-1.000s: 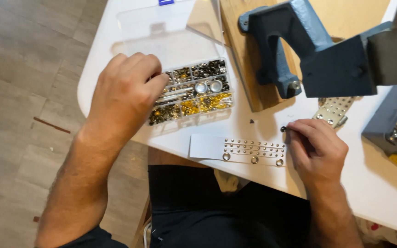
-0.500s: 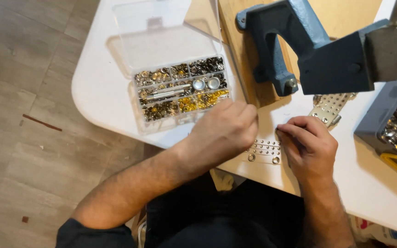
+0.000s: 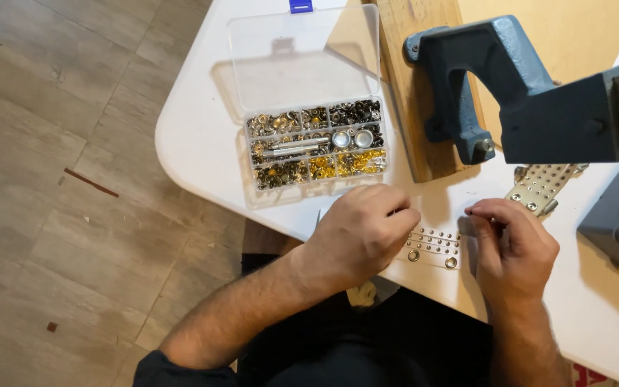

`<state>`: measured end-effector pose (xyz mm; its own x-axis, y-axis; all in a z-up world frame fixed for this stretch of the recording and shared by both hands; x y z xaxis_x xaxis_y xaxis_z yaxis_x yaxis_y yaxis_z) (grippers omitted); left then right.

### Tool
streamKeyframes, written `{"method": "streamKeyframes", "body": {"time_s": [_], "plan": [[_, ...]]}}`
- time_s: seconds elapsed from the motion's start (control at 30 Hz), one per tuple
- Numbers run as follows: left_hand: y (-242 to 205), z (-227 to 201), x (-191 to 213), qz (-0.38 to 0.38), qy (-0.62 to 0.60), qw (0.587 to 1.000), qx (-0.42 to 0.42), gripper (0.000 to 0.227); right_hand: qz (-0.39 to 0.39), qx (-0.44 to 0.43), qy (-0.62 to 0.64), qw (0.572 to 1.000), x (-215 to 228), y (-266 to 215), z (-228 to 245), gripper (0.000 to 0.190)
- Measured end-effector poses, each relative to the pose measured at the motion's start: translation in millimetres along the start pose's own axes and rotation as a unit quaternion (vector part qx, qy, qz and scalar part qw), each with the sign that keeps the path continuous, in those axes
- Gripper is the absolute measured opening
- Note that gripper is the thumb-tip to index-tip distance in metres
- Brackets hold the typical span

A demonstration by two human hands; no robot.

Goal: Inserting metal studs into pre-punched holes on a leather strap while organizing hardware components.

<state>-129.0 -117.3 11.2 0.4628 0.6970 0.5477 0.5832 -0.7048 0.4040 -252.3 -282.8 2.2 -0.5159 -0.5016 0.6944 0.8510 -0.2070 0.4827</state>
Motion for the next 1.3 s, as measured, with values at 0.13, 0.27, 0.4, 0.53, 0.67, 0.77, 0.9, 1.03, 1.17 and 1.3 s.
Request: {"method": "streamKeyframes", "body": {"time_s": [0.13,0.27,0.4,0.53,0.67,0.77,0.9,1.03,1.17,1.3], "plan": [[-11,3,33,-0.003,-0.061,0.998,0.013,0.008,0.026,0.011,0.019,0.999,0,14,27,0.003],[-21,15,59,-0.047,-0.042,0.998,0.029,0.006,0.08,0.043,-0.002,0.996,-9,30,52,0.006],[-14,32,96,-0.107,0.045,0.993,0.036,0.005,0.112,0.163,0.005,0.98,-27,55,82,0.012],[20,45,114,-0.136,0.084,0.986,0.035,0.007,0.132,0.208,0.061,0.967,-59,106,94,0.008],[55,63,76,-0.084,0.216,0.973,0.014,0.022,0.115,0.261,-0.041,0.958,-93,134,71,0.011],[69,75,62,-0.066,0.268,0.961,-0.007,0.017,0.108,0.259,-0.088,0.956,-104,146,59,0.005],[60,85,104,-0.052,0.234,0.97,0.043,0.025,0.121,0.25,-0.11,0.954,-108,145,51,0.011],[28,105,167,-0.155,0.095,0.983,0.001,0.003,0.13,0.25,-0.104,0.954,-108,149,59,0.013],[6,127,174,-0.239,0.043,0.967,0.074,0.008,0.145,0.285,-0.086,0.944,-116,163,82,0.007],[5,129,175,-0.262,0.088,0.959,0.062,0.008,0.207,0.38,-0.035,0.901,-144,186,106,0.003]]}}
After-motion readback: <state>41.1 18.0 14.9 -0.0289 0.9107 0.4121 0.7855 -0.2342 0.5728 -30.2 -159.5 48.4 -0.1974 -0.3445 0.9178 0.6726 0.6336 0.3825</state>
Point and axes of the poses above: each hand's wrist, its own y-axis towards the middle knuckle, its own x-axis out of the back of the hand, z = x × y, the point moved 5 cm from there along y, towards the middle knuckle, and after that the axes turned 13 degrees about x, right-handed, at the moved point
